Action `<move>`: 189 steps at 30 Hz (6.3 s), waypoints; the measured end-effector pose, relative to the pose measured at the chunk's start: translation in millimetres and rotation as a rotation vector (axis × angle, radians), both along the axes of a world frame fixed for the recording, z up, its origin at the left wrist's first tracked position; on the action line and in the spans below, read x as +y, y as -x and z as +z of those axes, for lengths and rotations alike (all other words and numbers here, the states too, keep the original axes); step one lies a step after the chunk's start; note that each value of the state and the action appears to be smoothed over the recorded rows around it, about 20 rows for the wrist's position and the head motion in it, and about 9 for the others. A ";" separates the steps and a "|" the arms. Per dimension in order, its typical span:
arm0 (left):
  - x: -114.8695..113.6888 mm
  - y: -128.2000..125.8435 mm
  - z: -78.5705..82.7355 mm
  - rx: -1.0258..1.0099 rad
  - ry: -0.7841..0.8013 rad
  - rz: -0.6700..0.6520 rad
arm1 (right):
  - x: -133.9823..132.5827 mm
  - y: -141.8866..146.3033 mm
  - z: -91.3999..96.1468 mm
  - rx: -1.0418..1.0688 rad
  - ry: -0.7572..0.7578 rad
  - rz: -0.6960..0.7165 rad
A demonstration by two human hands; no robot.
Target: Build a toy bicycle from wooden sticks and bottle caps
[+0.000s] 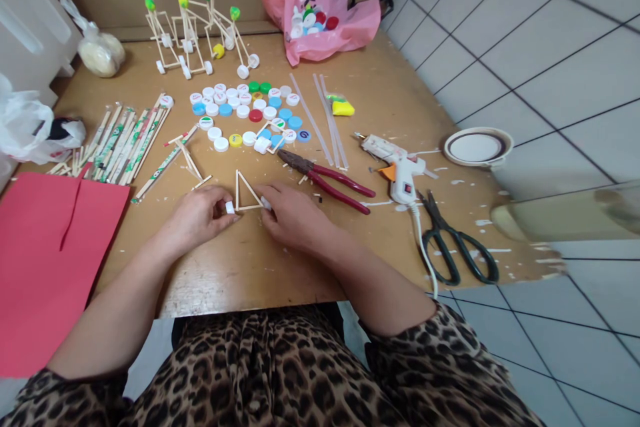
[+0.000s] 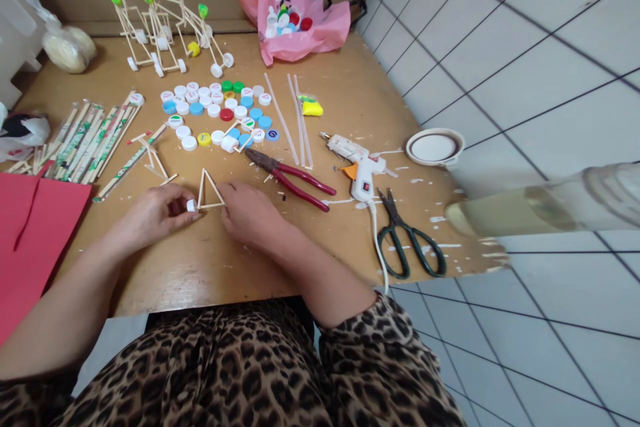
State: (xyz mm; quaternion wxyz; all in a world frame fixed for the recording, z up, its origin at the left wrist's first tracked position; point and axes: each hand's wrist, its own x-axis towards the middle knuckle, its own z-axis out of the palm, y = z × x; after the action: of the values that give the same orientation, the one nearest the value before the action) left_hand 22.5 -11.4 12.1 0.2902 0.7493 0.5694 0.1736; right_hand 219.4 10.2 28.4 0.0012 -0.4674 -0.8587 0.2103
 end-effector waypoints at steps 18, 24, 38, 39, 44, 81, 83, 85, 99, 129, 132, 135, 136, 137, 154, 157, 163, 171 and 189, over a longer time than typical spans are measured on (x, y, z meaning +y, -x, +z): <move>0.8 1.4 -0.3 0.028 0.007 0.016 | 2.1 -4.9 -6.7 0.121 -0.004 0.015; 0.2 5.2 2.8 -0.001 -0.010 0.001 | 3.1 -6.4 -6.2 0.140 0.014 0.026; -3.4 -0.7 2.3 -0.001 -0.111 -0.015 | -2.0 1.5 -0.6 0.023 -0.004 0.017; -3.5 -1.1 2.1 -0.002 -0.111 -0.014 | -2.1 2.0 -0.5 0.018 -0.004 0.013; -3.0 -1.0 -0.5 -0.011 -0.119 -0.019 | -3.3 3.5 -1.6 0.011 0.000 0.004; -2.1 -5.8 -6.7 -0.003 -0.323 0.059 | 7.8 -15.5 -10.2 0.213 0.043 0.024; -4.0 -13.8 -9.5 0.004 -0.378 0.079 | 7.9 -12.9 -9.6 0.182 0.048 0.023; -6.5 -21.5 -11.3 0.014 -0.386 0.086 | 8.1 -11.0 -8.7 0.155 0.057 0.029; -5.8 -33.3 -33.3 0.001 -0.520 0.074 | 8.5 -9.5 -10.9 0.141 0.042 0.052; -1.3 -21.0 -26.6 -0.116 -0.440 0.028 | 8.7 -7.9 -8.9 0.113 0.039 0.046; -1.1 -20.2 -24.8 -0.090 -0.427 0.025 | 8.5 -8.1 -10.1 0.111 0.022 0.042; -1.5 -21.0 -24.4 -0.061 -0.423 0.008 | 8.4 -8.7 -11.1 0.116 0.023 0.037; -1.6 -20.9 -24.3 -0.059 -0.421 -0.002 | 8.4 -8.8 -11.2 0.119 0.025 0.034; -1.8 -20.3 -24.3 -0.060 -0.419 -0.013 | 8.4 -8.8 -11.3 0.123 0.027 0.032; 2.1 18.3 5.5 -0.119 -0.105 -0.085 | 8.6 -8.2 -5.1 0.113 0.063 0.022; 2.0 13.5 0.8 -0.100 -0.122 -0.100 | 8.1 -7.8 -4.7 0.102 0.063 0.019; 0.9 7.8 -1.9 -0.084 -0.185 -0.090 | 7.6 -7.8 -4.6 0.100 0.055 0.026; -1.6 5.7 1.3 -0.109 -0.161 -0.046 | 7.4 -7.3 -3.6 0.087 0.059 0.019; -5.4 -0.1 -4.3 -0.095 -0.138 0.026 | 6.8 -7.1 -3.6 0.084 0.037 0.024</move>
State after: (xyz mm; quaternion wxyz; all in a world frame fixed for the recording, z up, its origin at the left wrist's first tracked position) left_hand 22.6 -16.8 7.8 0.2623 0.7509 0.5514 0.2517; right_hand 226.5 17.0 24.8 0.0260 -0.4480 -0.8593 0.2455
